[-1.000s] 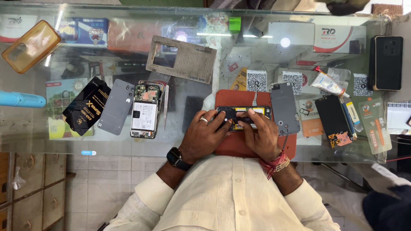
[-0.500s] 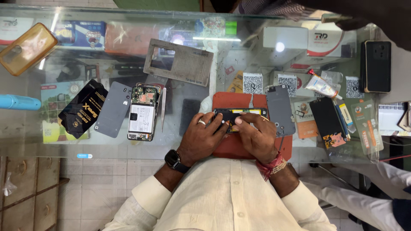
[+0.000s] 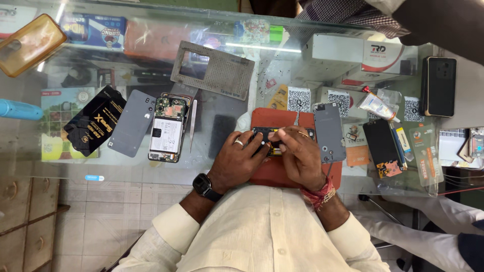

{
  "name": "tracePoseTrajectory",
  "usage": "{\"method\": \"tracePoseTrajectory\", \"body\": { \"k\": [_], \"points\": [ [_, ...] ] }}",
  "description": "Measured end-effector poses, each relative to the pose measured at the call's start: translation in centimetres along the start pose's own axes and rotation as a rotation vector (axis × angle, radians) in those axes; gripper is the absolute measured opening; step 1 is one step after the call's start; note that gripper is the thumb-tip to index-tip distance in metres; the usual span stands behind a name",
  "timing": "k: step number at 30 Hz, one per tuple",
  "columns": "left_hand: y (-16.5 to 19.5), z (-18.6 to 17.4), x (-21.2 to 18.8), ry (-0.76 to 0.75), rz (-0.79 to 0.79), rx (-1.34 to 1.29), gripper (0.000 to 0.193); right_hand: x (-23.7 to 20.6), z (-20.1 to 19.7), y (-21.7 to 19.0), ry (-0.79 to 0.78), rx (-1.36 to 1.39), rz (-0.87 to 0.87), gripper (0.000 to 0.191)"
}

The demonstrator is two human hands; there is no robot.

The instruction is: The person uses a screwdriver to remove screws from a smartphone's back cover, then detaches the cover to expose the internal components. The person continues to manipulate the phone and its parts on the workbench.

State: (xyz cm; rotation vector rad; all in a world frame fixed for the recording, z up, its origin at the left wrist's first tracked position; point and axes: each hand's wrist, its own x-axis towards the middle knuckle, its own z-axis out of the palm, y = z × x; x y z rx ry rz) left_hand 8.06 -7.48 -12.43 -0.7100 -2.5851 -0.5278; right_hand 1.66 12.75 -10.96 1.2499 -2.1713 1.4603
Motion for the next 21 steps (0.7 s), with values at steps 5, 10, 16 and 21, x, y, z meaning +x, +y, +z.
{"method": "tracePoseTrajectory", "body": {
  "k": [5, 10, 16, 21],
  "points": [
    [-0.3, 0.1, 0.0, -0.011, -0.002, 0.019, 0.032, -0.1, 0.3, 0.4, -0.015, -0.048, 0.039, 0.057],
    [0.1, 0.2, 0.2, -0.018, -0.013, -0.027, 0.036, -0.5, 0.0, 0.3, -0.012, -0.004, 0.009, 0.059],
    [0.0, 1.0, 1.1, -0.021, -0.008, -0.011, 0.037, -0.7, -0.6, 1.3, -0.008, -0.067, 0.035, 0.057],
    [-0.2, 1.9, 1.5, -0.039, -0.014, -0.011, 0.036, -1.1, -0.4, 2.5, 0.013, -0.206, 0.001, 0.062]
  ]
}}
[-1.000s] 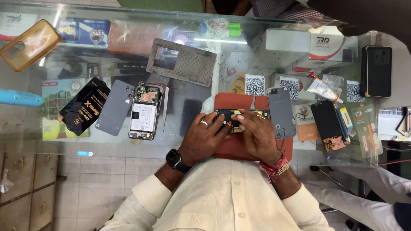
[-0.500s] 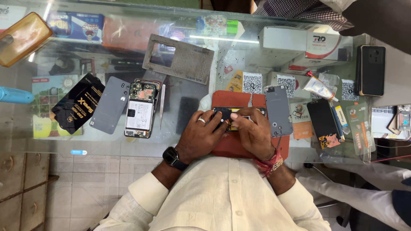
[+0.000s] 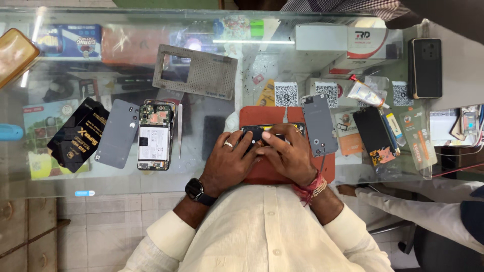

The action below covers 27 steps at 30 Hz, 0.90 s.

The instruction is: The person uses a screwdriver to remove screws from a smartphone's back cover, then detaches the cover to expose the internal components. The person continues to manipulate the phone and its parts on the workbench.

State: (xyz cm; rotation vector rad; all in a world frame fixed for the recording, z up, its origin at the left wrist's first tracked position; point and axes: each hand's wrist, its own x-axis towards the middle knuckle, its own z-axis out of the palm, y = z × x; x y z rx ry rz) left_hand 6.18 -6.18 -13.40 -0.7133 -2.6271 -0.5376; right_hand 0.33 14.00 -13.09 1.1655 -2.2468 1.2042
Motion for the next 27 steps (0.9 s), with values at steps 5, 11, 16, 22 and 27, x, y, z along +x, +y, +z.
{"method": "tracePoseTrajectory", "body": {
  "k": [5, 11, 16, 22, 27],
  "points": [
    [-0.5, 0.4, -0.3, 0.026, -0.036, -0.070, 0.034, -0.8, 0.6, 0.6, -0.002, 0.197, 0.108, 0.056],
    [-0.3, 1.1, 1.2, 0.035, -0.186, -0.206, 0.019, -2.0, 0.1, 0.5, 0.116, 0.339, 0.229, 0.055],
    [0.2, 2.7, 3.1, 0.008, -0.146, -0.191, 0.008, -3.6, -5.0, 2.5, 0.374, 0.167, 0.158, 0.047],
    [1.5, 5.7, 5.1, -0.155, -0.025, -0.028, 0.009, -7.7, -24.4, 7.6, 0.922, -0.339, 0.096, 0.050],
    [2.9, 9.1, 7.7, -0.071, 0.100, 0.190, 0.008, -10.7, -38.6, 5.3, 1.237, -0.359, 0.201, 0.049]
  ]
}}
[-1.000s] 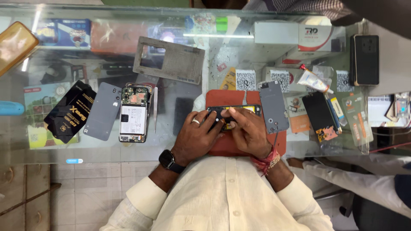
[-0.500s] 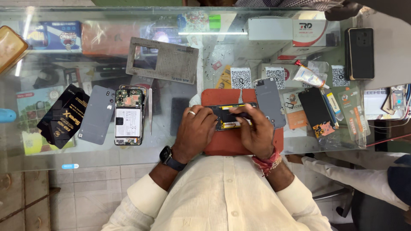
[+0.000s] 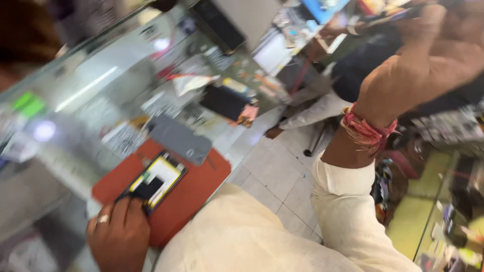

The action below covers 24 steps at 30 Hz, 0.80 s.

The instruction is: The person uses a screwdriver to remove screws from a smartphone's back cover, then detaches the cover to expose the internal components. The person continues to manipulate the phone and its parts on the workbench.

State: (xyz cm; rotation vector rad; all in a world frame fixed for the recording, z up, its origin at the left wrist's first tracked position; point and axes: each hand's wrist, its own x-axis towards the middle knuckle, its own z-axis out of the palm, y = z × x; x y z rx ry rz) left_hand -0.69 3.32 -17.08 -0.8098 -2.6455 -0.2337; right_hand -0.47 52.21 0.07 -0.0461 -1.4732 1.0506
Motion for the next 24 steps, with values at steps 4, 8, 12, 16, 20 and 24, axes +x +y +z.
{"method": "tracePoseTrajectory", "body": {
  "k": [4, 8, 12, 16, 20, 24],
  "points": [
    [-0.6, 4.4, 0.5, 0.068, 0.004, -0.007, 0.007, 1.5, -0.6, -2.4, -0.168, -0.122, 0.163, 0.068],
    [-3.6, 6.0, -2.3, -0.014, 0.003, -0.014, 0.006, 1.8, -0.2, -3.9, -0.162, -0.245, 0.327, 0.073],
    [-3.9, 7.0, -1.9, 0.015, -0.028, -0.025, 0.006, 3.7, -0.5, -2.9, -0.047, -0.236, 0.414, 0.077],
    [-2.1, 6.5, -1.0, -0.014, -0.137, 0.015, 0.010, 3.5, -1.4, -3.3, -0.125, -0.260, 0.396, 0.086],
    [-0.5, 6.4, -1.5, 0.001, -0.152, 0.073, 0.011, 1.9, -0.7, -2.9, -0.247, -0.250, 0.509, 0.094],
    [0.5, 9.3, -1.4, 0.133, -0.197, 0.083, 0.021, 2.5, -0.5, -1.9, -0.223, -0.204, 0.504, 0.096]
  ]
}}
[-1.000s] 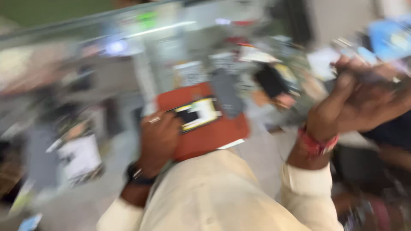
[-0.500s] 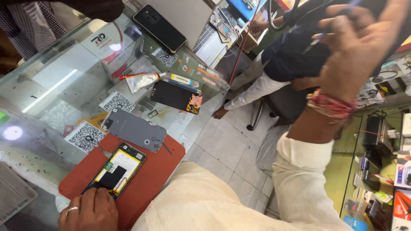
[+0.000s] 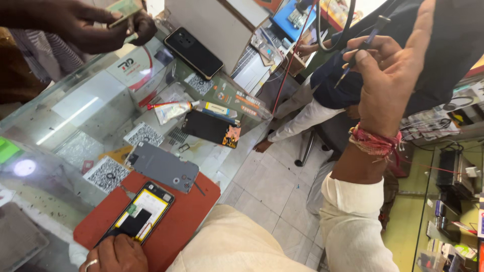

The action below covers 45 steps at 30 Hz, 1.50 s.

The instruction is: The person uses a screwdriver to remove screws from a smartphone's back cover, then detaches the cover to expose the internal components. The person continues to manipulate the phone and its parts on the workbench.

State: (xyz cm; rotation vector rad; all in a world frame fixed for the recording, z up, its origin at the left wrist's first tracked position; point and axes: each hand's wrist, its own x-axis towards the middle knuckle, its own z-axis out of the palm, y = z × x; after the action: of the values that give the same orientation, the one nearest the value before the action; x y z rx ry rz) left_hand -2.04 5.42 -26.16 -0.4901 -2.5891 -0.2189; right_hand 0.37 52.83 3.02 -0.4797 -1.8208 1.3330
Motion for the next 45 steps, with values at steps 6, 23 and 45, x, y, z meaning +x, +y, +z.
{"method": "tracePoseTrajectory", "body": {
  "k": [6, 23, 45],
  "points": [
    [-3.3, 5.6, 0.2, 0.075, 0.020, -0.229, 0.013, 0.0, 2.9, 1.2, 0.028, -0.093, -0.087, 0.093],
    [-12.7, 14.2, 3.0, 0.152, 0.062, -0.340, 0.018, -14.0, 27.6, 12.5, -0.367, -0.182, -0.046, 0.072],
    [-6.7, -3.0, 6.8, -0.133, -0.071, -0.701, 0.015, -26.3, 18.5, 11.2, -0.484, -0.033, -0.248, 0.057]
  ]
}}
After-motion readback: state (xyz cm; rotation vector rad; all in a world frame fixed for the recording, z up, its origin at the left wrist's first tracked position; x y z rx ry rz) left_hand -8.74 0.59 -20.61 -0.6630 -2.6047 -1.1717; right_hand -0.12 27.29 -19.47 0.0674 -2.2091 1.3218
